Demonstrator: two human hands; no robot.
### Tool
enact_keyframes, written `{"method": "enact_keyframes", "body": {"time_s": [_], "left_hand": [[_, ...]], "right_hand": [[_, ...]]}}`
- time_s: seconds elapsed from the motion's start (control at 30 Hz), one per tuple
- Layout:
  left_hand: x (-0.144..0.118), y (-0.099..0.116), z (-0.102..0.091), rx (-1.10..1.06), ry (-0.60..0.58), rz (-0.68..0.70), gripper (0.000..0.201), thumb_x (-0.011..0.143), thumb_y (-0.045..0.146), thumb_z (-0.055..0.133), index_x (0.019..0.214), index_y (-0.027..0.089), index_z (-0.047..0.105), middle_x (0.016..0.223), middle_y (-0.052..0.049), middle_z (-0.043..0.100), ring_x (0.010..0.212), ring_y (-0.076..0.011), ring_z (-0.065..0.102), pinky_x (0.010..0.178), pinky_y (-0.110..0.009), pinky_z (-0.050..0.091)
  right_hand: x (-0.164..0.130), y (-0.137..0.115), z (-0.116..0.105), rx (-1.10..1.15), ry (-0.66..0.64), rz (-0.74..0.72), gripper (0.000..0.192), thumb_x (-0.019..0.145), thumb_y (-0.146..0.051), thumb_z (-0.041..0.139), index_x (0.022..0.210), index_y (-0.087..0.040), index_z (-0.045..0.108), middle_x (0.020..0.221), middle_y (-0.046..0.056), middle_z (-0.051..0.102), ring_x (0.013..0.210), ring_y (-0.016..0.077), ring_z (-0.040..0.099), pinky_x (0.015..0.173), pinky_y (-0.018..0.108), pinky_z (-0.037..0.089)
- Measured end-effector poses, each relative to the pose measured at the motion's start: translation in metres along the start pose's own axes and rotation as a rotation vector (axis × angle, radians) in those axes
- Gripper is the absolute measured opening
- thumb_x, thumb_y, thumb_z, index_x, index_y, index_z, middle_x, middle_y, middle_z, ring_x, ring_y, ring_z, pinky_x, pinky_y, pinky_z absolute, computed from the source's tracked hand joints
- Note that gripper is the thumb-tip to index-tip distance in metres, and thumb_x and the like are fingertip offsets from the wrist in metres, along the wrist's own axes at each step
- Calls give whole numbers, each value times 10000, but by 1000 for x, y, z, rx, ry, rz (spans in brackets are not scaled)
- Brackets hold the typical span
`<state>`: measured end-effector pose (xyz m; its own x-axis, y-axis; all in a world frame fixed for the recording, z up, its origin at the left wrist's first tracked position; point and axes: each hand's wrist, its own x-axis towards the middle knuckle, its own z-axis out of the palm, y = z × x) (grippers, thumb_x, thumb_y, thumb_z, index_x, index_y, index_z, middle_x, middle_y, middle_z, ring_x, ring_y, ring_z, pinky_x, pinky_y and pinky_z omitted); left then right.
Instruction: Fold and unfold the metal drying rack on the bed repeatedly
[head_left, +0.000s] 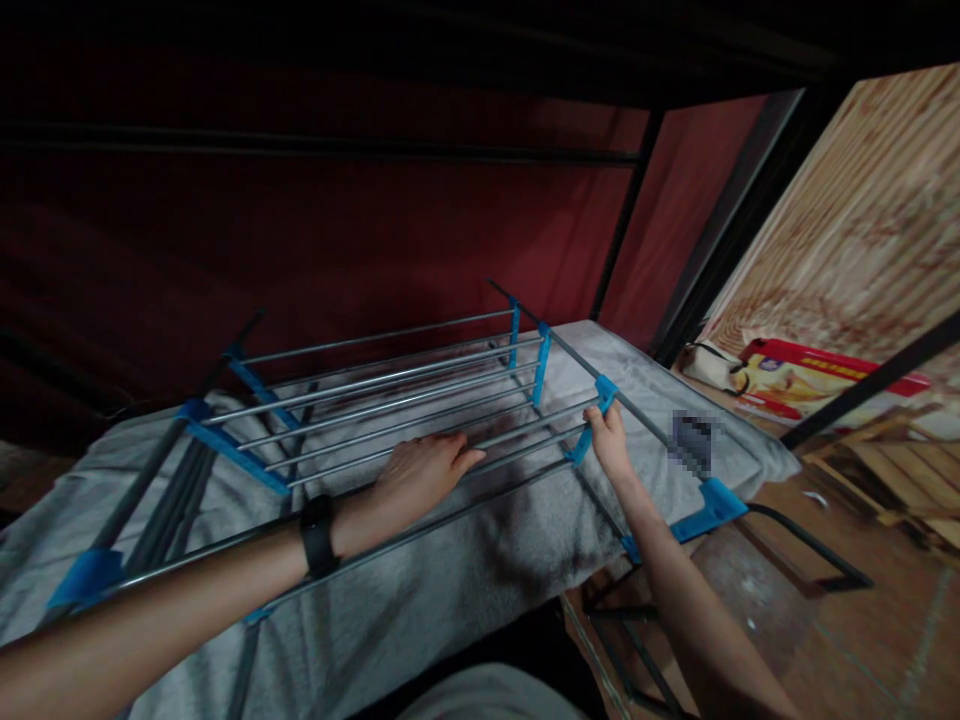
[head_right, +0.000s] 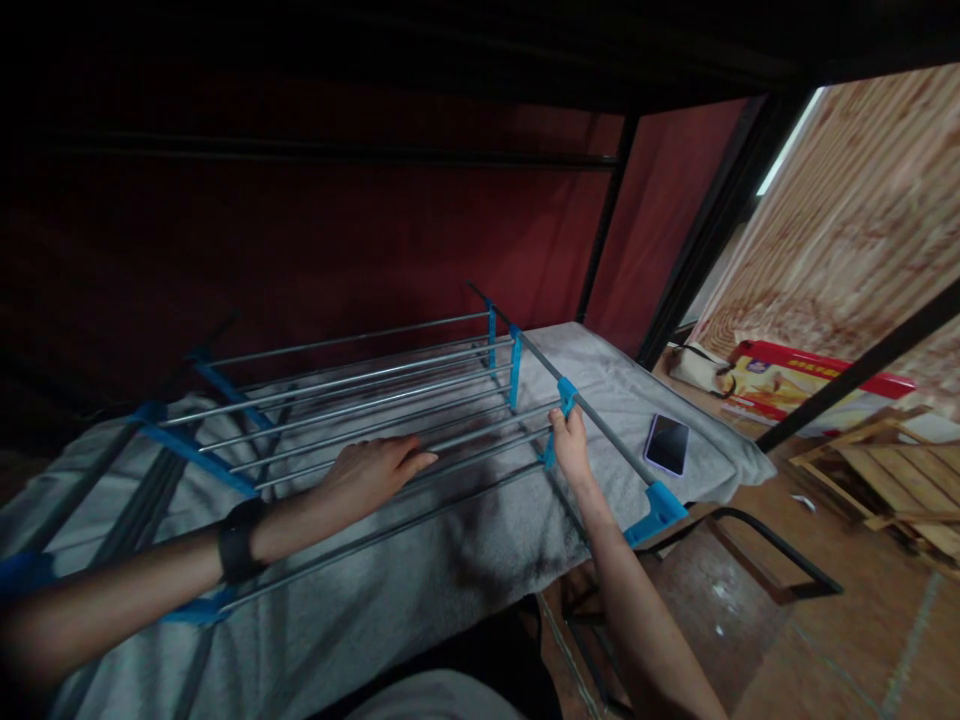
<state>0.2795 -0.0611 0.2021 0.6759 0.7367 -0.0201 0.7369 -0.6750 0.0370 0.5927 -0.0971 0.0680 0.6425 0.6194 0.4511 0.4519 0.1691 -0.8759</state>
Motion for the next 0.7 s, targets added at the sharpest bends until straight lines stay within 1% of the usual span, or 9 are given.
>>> {"method": "enact_keyframes", "body": {"time_s": [0.1, 0.2, 0.33, 0.47, 0.6, 0.7], "left_hand": [[-7, 2, -3, 16, 7, -37, 487, 990, 531, 261, 1032, 219, 633, 860, -95, 723, 776, -289, 694, 664, -353, 470], [-11, 4, -5, -8, 8, -13, 500, 992, 528, 247, 1031, 216, 635, 842, -97, 718, 766, -273, 690, 677, -341, 464], [-8, 3, -4, -42, -13, 6, 526, 991, 527, 224, 1038, 212, 643, 879, -105, 722, 781, -270, 687, 683, -339, 460], [-3, 1, -1, -82, -22, -1, 516, 988, 521, 244, 1020, 208, 652, 893, -109, 722, 787, -265, 684, 675, -331, 450], [1, -1, 6, -149, -19, 6, 525, 985, 528, 249, 975, 211, 668, 892, -104, 721, 799, -260, 676, 662, -321, 430], [3, -2, 10, -204, -16, 26, 527, 983, 527, 258, 953, 213, 681, 883, -105, 719, 769, -250, 666, 653, -325, 417]], "right_hand": [[0, 1, -2, 11, -33, 2, 308, 856, -533, 490, 854, -226, 513, 837, 1, 533, 823, 186, 515, 859, 377, 450], [1, 2, -2, 24, -38, -14, 316, 848, -545, 497, 840, -229, 492, 834, 0, 520, 803, 183, 500, 831, 366, 450], [2, 2, -1, 27, -15, -3, 311, 841, -530, 491, 904, -226, 504, 894, 17, 539, 878, 198, 515, 864, 382, 447], [2, 1, 0, 24, -24, 9, 328, 838, -519, 482, 966, -218, 516, 984, 37, 558, 980, 214, 523, 920, 401, 439], [0, 0, 0, 14, -28, -15, 342, 859, -514, 463, 1009, -214, 528, 1019, 51, 562, 1006, 221, 525, 973, 425, 419], [-1, -2, 0, -12, -21, -35, 365, 871, -510, 446, 1058, -209, 534, 1047, 62, 568, 1013, 228, 530, 970, 437, 427]]}}
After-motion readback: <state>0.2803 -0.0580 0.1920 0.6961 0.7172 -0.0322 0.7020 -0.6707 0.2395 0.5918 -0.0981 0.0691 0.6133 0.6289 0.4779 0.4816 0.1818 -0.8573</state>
